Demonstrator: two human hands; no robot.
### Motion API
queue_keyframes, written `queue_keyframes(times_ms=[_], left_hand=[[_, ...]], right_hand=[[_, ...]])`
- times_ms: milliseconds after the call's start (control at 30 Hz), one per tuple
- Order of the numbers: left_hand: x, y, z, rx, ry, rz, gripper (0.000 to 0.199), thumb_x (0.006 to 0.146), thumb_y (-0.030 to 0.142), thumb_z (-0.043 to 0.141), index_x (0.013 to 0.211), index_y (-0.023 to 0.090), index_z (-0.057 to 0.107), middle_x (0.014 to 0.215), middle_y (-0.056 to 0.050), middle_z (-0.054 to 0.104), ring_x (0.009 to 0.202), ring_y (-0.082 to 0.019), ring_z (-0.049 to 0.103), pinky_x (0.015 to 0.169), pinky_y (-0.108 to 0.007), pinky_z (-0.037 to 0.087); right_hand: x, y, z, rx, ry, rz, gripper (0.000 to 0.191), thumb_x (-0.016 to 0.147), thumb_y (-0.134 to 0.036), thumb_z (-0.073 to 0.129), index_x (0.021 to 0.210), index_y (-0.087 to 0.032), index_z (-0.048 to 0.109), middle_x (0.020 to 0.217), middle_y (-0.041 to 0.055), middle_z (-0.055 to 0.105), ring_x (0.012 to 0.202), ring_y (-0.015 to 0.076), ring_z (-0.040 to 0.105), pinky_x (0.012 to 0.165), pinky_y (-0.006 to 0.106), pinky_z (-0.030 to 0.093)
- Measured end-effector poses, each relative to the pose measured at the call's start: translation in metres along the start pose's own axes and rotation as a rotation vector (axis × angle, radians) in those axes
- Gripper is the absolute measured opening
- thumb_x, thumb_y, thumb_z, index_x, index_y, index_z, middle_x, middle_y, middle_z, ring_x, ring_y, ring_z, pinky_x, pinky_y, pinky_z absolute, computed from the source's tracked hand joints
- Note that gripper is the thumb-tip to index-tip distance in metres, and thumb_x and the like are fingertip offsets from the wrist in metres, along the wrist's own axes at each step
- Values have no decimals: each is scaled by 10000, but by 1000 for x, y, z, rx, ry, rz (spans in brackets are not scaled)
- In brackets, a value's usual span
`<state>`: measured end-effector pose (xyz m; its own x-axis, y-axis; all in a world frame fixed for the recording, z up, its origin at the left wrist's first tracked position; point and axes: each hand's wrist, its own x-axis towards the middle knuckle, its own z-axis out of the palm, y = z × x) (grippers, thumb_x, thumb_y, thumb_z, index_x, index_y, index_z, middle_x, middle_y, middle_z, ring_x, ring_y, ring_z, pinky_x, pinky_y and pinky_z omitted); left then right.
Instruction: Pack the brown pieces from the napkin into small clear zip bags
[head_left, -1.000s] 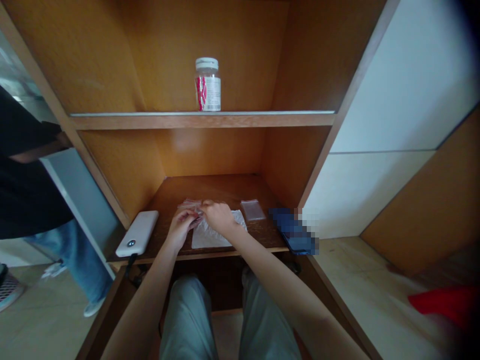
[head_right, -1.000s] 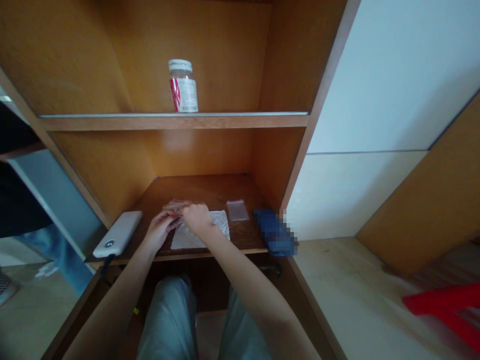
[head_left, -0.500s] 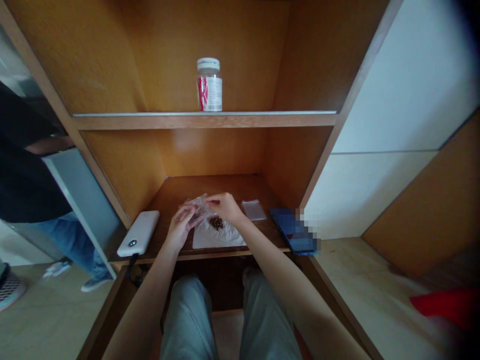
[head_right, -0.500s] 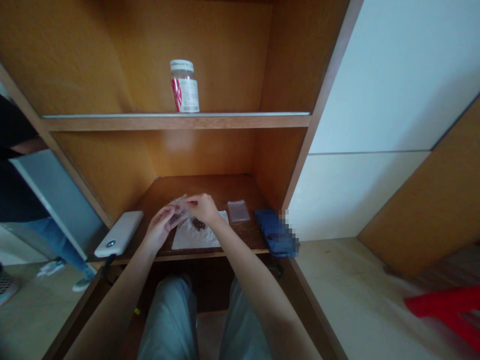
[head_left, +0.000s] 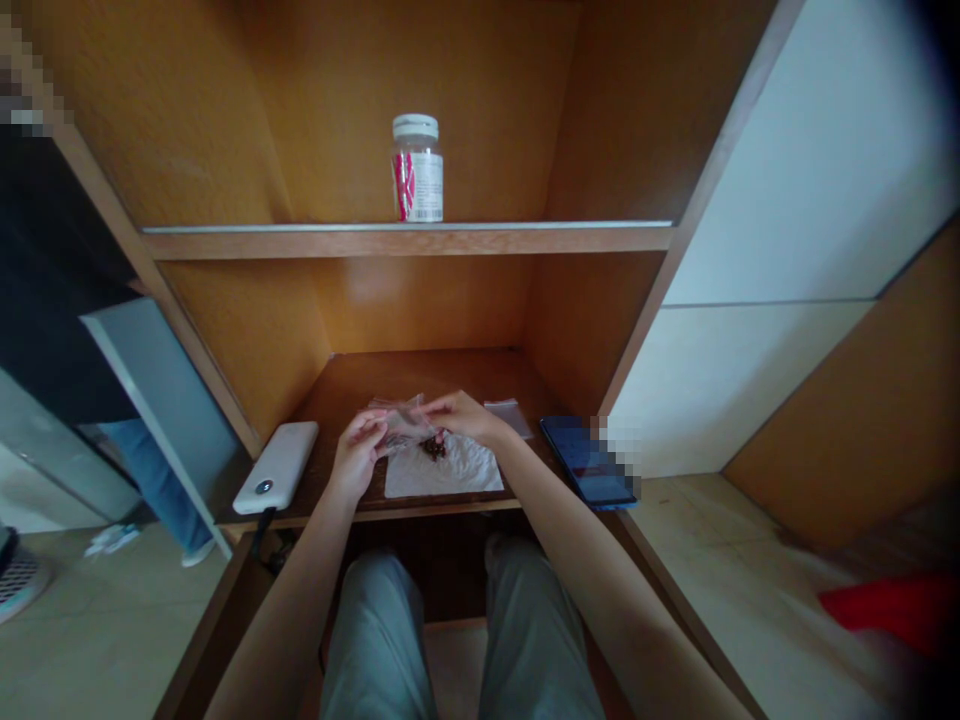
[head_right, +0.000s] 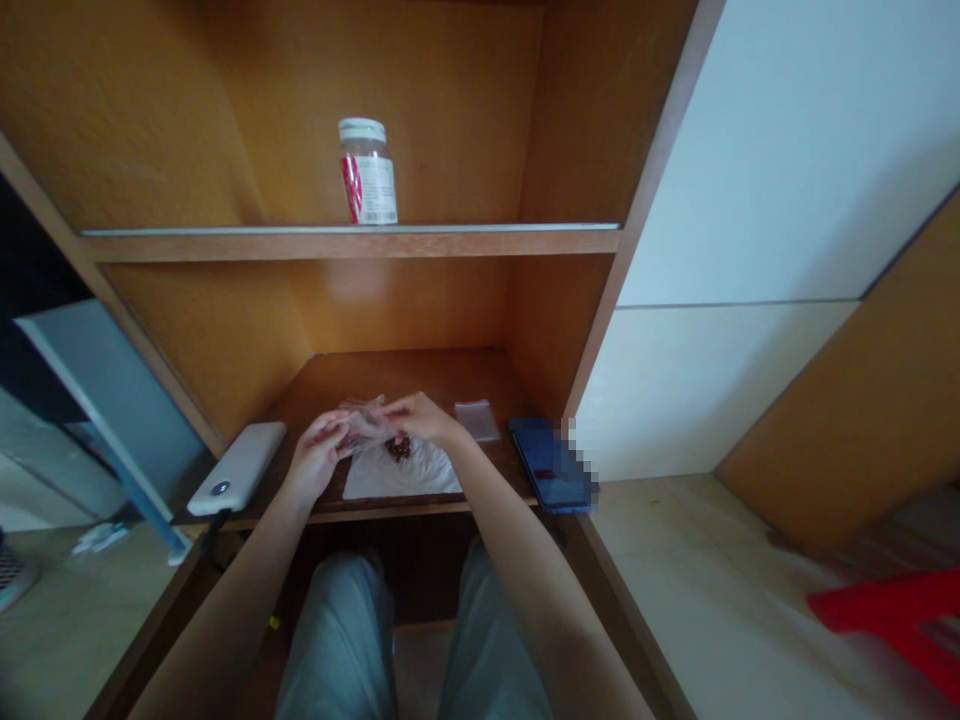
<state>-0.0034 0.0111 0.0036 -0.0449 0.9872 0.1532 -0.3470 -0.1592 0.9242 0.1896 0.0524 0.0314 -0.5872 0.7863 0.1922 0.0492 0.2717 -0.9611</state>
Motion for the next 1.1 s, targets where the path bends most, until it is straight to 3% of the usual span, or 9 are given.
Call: queue_keyframes(times_ms=[133, 300, 467, 600, 800, 967, 1100], left_hand=[[0, 0, 0, 1, 2, -10, 305, 618, 252, 695, 890, 186, 573, 874, -5, 618, 697, -141, 632, 568, -270, 528], [-2, 3, 2, 4, 0, -21, 284, 618, 239, 687, 873, 182, 576, 888, -10, 615, 684, -142, 626, 575, -292, 535], [-5, 5, 5, 15, -57, -41, 282, 611, 235, 686, 868, 191, 579, 893, 2, 614, 663, -134, 626, 552, -285, 531], [-4, 5, 4, -29, -79, -7, 271, 640, 235, 656, 894, 207, 566, 889, 5, 616, 673, -131, 617, 508, -256, 528], [2, 2, -1, -67, -29, -2, 238, 675, 265, 618, 899, 202, 567, 810, -3, 634, 555, -105, 590, 373, -174, 438], [-5, 0, 5, 141, -263, -99, 269, 627, 201, 670, 887, 151, 626, 772, -67, 659, 637, -168, 619, 395, -185, 398], [-11, -1, 9, 108, -307, -95, 344, 594, 203, 700, 932, 195, 634, 890, -74, 659, 747, -209, 624, 519, -242, 466]], right_hand=[[-1, 2, -3, -3, 55, -20, 344, 673, -377, 643, 940, -161, 670, 580, -20, 609, 425, 43, 450, 465, 185, 384], [-3, -3, -3, -10, 36, 5, 325, 680, -368, 646, 915, -144, 672, 609, -9, 615, 441, 42, 456, 468, 183, 379], [-9, -19, 1, -34, -116, 110, 310, 745, -290, 584, 1028, -170, 627, 719, 16, 654, 450, 48, 520, 455, 171, 387], [-11, -24, 5, 5, -197, 149, 320, 754, -267, 554, 1049, -158, 612, 700, 21, 655, 416, 52, 523, 413, 162, 376], [-7, -21, 12, -27, -126, 69, 356, 737, -452, 561, 698, -108, 643, 507, -4, 579, 345, 42, 435, 379, 171, 352], [-4, -21, 17, -34, -167, 78, 419, 719, -525, 549, 645, -118, 615, 496, -5, 566, 354, 49, 431, 373, 179, 334], [-4, -21, 17, -13, -203, 135, 413, 702, -526, 568, 607, -124, 586, 452, -25, 517, 343, 42, 402, 356, 173, 297]])
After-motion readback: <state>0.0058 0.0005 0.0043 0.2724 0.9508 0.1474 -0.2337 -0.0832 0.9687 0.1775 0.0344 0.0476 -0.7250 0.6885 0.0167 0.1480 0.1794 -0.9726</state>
